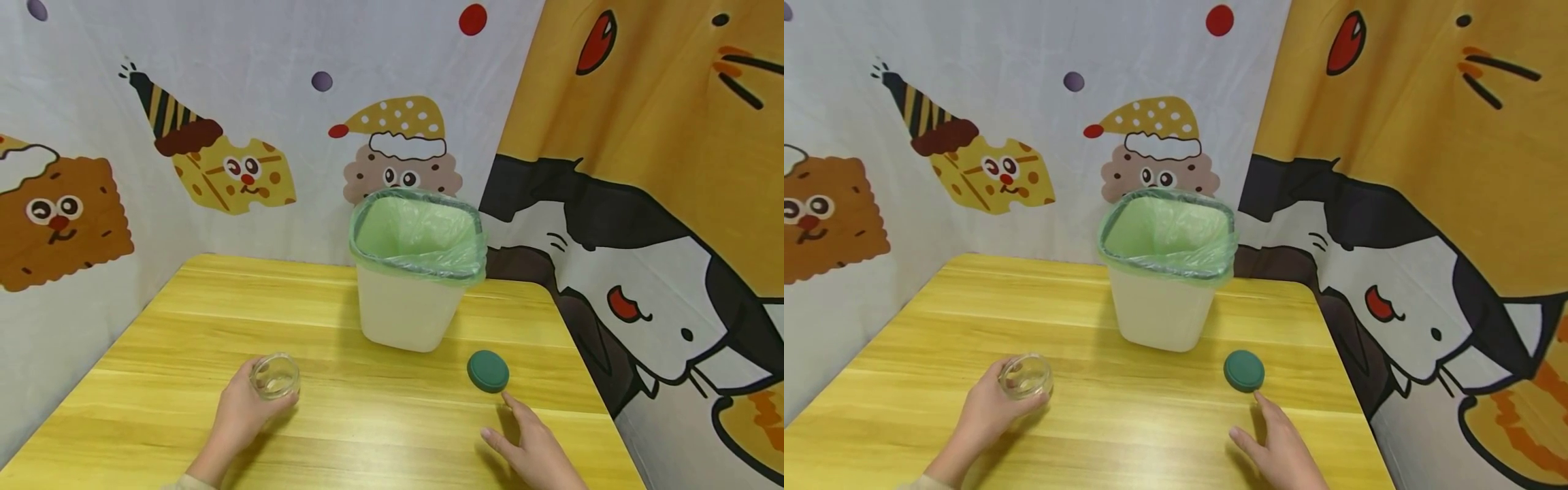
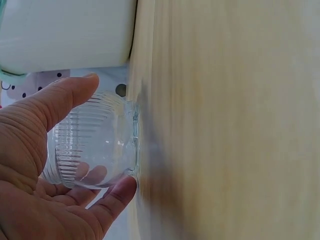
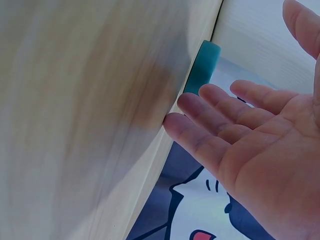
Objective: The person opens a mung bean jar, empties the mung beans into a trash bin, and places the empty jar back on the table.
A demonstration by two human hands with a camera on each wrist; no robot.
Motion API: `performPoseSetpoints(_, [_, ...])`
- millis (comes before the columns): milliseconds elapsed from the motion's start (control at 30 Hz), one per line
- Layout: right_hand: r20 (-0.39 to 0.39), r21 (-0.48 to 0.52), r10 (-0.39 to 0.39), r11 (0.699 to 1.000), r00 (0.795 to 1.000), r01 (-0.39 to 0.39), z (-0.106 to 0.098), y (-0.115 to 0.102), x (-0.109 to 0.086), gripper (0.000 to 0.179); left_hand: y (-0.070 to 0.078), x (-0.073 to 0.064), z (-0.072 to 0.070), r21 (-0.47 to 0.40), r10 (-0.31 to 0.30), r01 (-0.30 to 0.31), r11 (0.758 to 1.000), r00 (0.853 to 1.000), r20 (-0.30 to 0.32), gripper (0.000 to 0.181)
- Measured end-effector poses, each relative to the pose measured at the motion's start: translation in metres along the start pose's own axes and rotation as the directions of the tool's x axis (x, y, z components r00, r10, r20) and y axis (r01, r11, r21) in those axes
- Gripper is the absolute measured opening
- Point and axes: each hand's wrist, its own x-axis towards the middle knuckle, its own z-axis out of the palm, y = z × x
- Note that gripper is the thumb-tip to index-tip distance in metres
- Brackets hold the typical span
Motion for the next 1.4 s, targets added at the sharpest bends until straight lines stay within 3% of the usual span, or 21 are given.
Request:
performPoseSetpoints(600, [0.004,-0.004,0.022,1.000,1.000,-0.022,0.000,-0.006,0.004,0.105,-0.001,0.024,0.002,-0.004,0.026,-0.026,1.000,0.999,-0.022,0.101])
performPoseSetpoints(833, [0.006,-0.003,0.017,1.000,1.000,-0.017,0.000,-0.008,0.005,0.104,0.000,0.039,0.002,0.017,0.046,-0.046,0.999,0.998,-0.040,0.096])
performPoseSetpoints(1400, [0.018,-0.013,-0.011,1.000,1.000,0.012,-0.002,-0.010,0.009,0.101,0.000,0.086,-0.005,0.019,0.028,-0.029,0.999,0.999,0.028,0.100])
